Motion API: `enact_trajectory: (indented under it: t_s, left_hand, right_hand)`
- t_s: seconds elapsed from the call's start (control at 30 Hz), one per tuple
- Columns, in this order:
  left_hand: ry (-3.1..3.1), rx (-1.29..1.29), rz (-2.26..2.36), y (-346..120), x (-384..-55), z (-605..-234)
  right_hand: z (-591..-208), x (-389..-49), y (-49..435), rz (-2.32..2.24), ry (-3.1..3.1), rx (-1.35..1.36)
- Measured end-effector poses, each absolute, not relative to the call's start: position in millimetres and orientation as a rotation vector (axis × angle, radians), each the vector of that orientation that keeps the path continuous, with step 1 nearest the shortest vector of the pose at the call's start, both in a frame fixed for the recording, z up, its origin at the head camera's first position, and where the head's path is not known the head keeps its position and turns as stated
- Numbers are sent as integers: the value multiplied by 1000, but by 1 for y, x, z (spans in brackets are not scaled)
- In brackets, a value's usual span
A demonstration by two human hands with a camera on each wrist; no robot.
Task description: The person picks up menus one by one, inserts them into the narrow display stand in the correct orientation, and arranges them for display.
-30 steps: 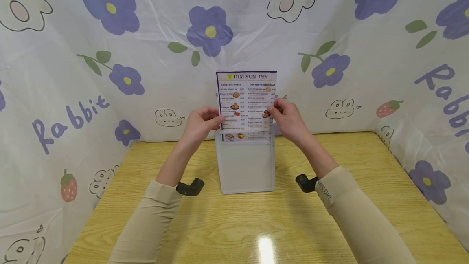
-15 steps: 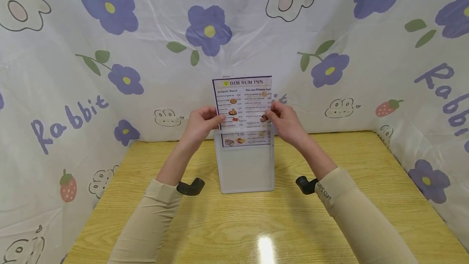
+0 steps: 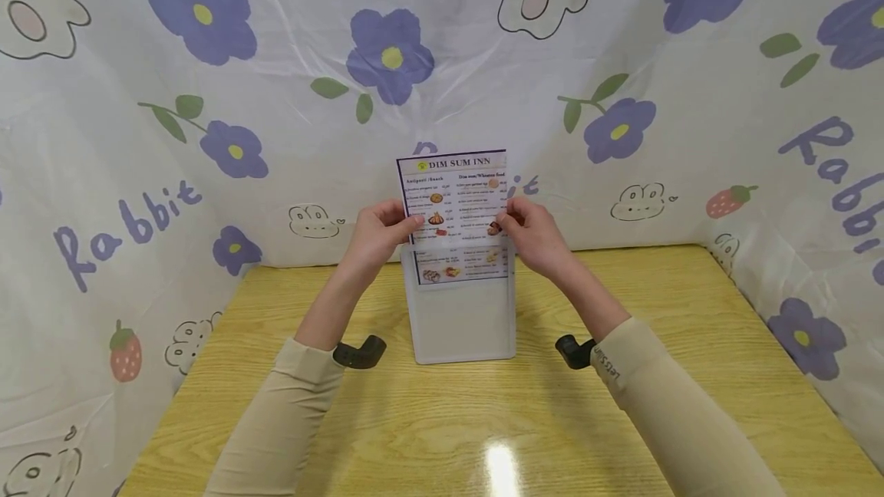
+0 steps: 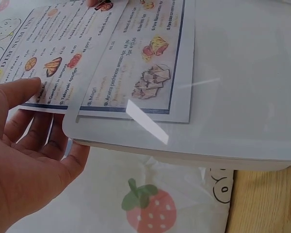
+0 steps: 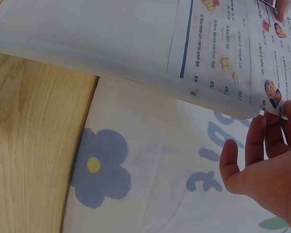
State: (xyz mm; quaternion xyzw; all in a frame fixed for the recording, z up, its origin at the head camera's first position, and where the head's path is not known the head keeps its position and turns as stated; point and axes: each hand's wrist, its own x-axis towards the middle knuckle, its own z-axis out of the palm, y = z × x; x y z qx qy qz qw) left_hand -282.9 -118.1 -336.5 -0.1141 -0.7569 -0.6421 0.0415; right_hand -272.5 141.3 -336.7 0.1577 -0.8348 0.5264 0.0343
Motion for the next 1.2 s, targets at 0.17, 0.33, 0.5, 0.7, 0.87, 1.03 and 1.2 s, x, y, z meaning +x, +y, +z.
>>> enact_trajectory:
  t_s: [0.17,0.33,0.5,0.7,0.87,1.03,1.2]
  left_hand:
    - [-2322,-355,-1957,-118,-283,-338]
    - [-2315,-366,-1975,-118,-284,-339]
    - [-2318,-364,-1981,-117,-284,-338]
    - [-2321,-358,-1969,-117,-283,-339]
    - [-2325,-345,-1978,-117,-283,-339]
    - [-2332,-349,-1976,-116,-283,-340]
    - [-2331,-342,-1978,-117,-283,-341]
  right_hand:
    - [-338,-271,141,1629,-2568,482]
    - [-340,-270,141,1624,-2578,480]
    - [-343,-270,142,1607,-2584,470]
    - [-347,-270,143,1605,-2603,463]
    - [-351,-269,142,1566,-2628,455]
    - [-355,-268,142,1531,-2628,462]
    - [-357,-268,143,1536,-2643,471]
